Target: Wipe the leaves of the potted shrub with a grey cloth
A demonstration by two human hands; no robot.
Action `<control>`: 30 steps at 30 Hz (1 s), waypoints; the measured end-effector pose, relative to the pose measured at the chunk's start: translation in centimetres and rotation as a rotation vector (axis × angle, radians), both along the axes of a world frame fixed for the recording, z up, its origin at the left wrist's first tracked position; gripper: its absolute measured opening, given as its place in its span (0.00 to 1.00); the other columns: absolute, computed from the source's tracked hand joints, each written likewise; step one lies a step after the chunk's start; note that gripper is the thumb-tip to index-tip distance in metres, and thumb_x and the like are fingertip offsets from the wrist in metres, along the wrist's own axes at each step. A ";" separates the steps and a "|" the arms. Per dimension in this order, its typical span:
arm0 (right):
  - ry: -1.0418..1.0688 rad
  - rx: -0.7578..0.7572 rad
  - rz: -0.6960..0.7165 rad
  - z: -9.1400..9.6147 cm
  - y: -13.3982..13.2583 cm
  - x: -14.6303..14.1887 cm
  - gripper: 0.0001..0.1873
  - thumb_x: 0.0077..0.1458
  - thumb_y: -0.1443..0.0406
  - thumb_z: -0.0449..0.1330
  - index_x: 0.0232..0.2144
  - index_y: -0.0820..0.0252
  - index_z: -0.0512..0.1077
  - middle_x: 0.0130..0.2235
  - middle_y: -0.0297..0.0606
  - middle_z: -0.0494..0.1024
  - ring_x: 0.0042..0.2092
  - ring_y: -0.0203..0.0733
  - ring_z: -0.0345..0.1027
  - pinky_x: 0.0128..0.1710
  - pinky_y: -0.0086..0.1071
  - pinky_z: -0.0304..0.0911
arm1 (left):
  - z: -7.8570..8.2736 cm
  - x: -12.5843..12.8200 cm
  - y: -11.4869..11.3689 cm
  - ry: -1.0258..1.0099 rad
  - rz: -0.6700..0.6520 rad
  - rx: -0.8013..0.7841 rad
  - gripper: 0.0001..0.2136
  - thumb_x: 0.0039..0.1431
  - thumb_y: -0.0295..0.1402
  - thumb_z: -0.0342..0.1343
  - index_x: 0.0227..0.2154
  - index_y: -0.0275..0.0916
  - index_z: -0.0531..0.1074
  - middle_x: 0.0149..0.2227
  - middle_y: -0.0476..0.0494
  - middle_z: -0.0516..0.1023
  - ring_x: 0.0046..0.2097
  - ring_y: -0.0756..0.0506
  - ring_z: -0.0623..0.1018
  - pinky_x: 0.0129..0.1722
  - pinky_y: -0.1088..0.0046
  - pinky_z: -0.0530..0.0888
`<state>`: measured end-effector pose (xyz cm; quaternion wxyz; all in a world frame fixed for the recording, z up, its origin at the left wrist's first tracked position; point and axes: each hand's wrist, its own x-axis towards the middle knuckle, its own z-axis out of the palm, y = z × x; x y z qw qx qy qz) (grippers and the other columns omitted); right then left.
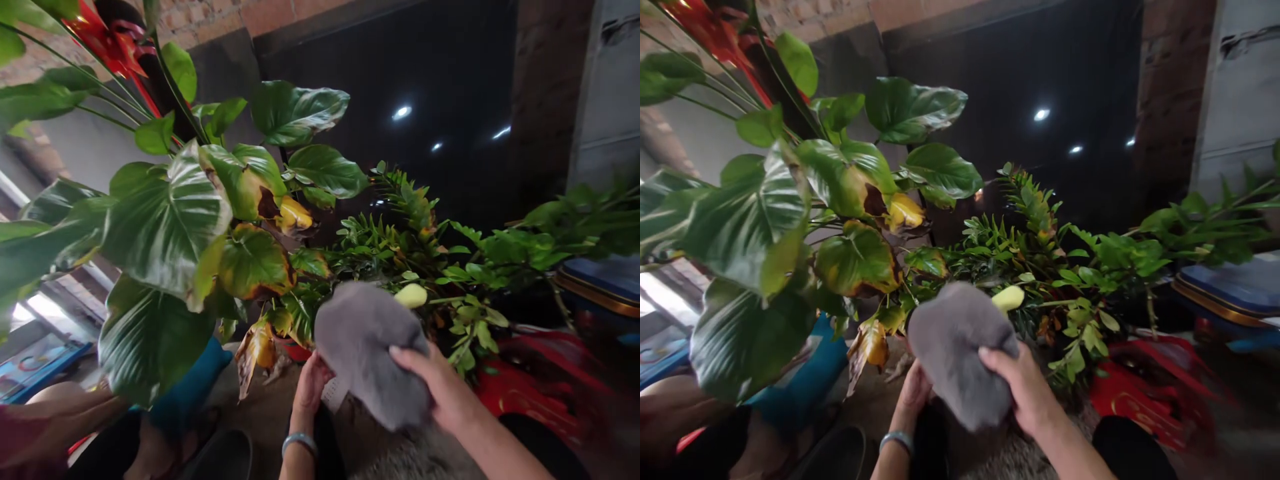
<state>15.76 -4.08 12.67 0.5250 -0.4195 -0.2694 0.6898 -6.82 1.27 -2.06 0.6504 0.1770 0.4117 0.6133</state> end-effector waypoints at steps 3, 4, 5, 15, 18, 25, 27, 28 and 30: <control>0.088 0.019 -0.167 0.0 2.9 0.1 0.19 0.27 0.60 0.71 0.28 0.61 0.77 0.25 0.38 0.81 0.33 0.50 0.74 0.36 0.38 0.66 | 0.6 0.3 -0.1 0.015 -0.002 0.020 0.11 0.49 0.39 0.60 0.32 0.37 0.77 0.32 0.42 0.79 0.34 0.43 0.76 0.35 0.65 0.71; 0.080 -0.022 -0.188 -0.9 3.0 -0.1 0.18 0.27 0.61 0.71 0.26 0.61 0.77 0.24 0.37 0.81 0.33 0.50 0.74 0.36 0.38 0.67 | 0.8 0.4 -0.1 0.017 0.000 0.023 0.12 0.47 0.40 0.61 0.32 0.37 0.77 0.32 0.43 0.79 0.33 0.44 0.76 0.34 0.66 0.70; 0.058 -0.076 -0.180 -2.2 2.6 -0.3 0.17 0.27 0.61 0.71 0.25 0.61 0.77 0.24 0.37 0.81 0.32 0.51 0.75 0.35 0.38 0.67 | 1.0 0.5 -0.2 0.016 0.004 0.025 0.13 0.45 0.40 0.63 0.31 0.37 0.77 0.32 0.43 0.79 0.32 0.44 0.75 0.33 0.67 0.70; 0.038 -0.163 -0.168 -2.3 -0.3 3.4 0.20 0.29 0.61 0.71 0.30 0.61 0.77 0.28 0.41 0.82 0.38 0.57 0.76 0.39 0.45 0.69 | 1.6 1.1 -0.1 -0.019 0.048 0.023 0.13 0.38 0.38 0.66 0.27 0.37 0.75 0.27 0.45 0.77 0.30 0.45 0.75 0.32 0.67 0.70; 0.193 -0.092 -0.400 0.2 3.7 4.4 0.13 0.33 0.66 0.68 0.29 0.57 0.76 0.27 0.37 0.82 0.39 0.54 0.76 0.41 0.43 0.69 | 2.1 1.4 -0.2 -0.027 0.051 0.017 0.11 0.40 0.36 0.65 0.27 0.38 0.74 0.27 0.46 0.77 0.29 0.45 0.75 0.30 0.67 0.70; 0.184 -0.564 -0.226 -5.9 -1.1 3.0 0.08 0.35 0.64 0.69 0.23 0.55 0.74 0.21 0.38 0.80 0.30 0.53 0.77 0.28 0.40 0.72 | 2.4 1.2 -0.5 -0.003 0.061 0.008 0.13 0.40 0.36 0.65 0.30 0.36 0.75 0.28 0.45 0.77 0.30 0.45 0.75 0.30 0.67 0.70; 0.185 -0.596 -0.080 -7.0 -3.5 3.0 0.11 0.33 0.61 0.70 0.25 0.53 0.76 0.26 0.42 0.82 0.34 0.57 0.78 0.30 0.41 0.72 | 2.2 0.9 -0.5 -0.009 0.062 0.010 0.13 0.40 0.36 0.66 0.30 0.36 0.76 0.29 0.45 0.78 0.30 0.45 0.75 0.31 0.68 0.71; 0.193 -0.589 -0.042 -6.8 -4.0 3.2 0.13 0.33 0.60 0.70 0.26 0.54 0.77 0.28 0.44 0.83 0.36 0.58 0.77 0.32 0.41 0.72 | 2.1 0.8 -0.5 -0.013 0.061 0.014 0.13 0.40 0.36 0.66 0.31 0.36 0.77 0.29 0.44 0.78 0.30 0.45 0.75 0.31 0.68 0.71; 0.206 -0.526 -0.071 -5.0 -3.4 3.6 0.16 0.32 0.60 0.71 0.28 0.56 0.78 0.30 0.45 0.83 0.39 0.59 0.77 0.36 0.43 0.72 | 1.9 0.7 -0.5 -0.015 0.059 0.024 0.13 0.39 0.35 0.66 0.30 0.36 0.77 0.29 0.44 0.79 0.30 0.45 0.76 0.32 0.68 0.71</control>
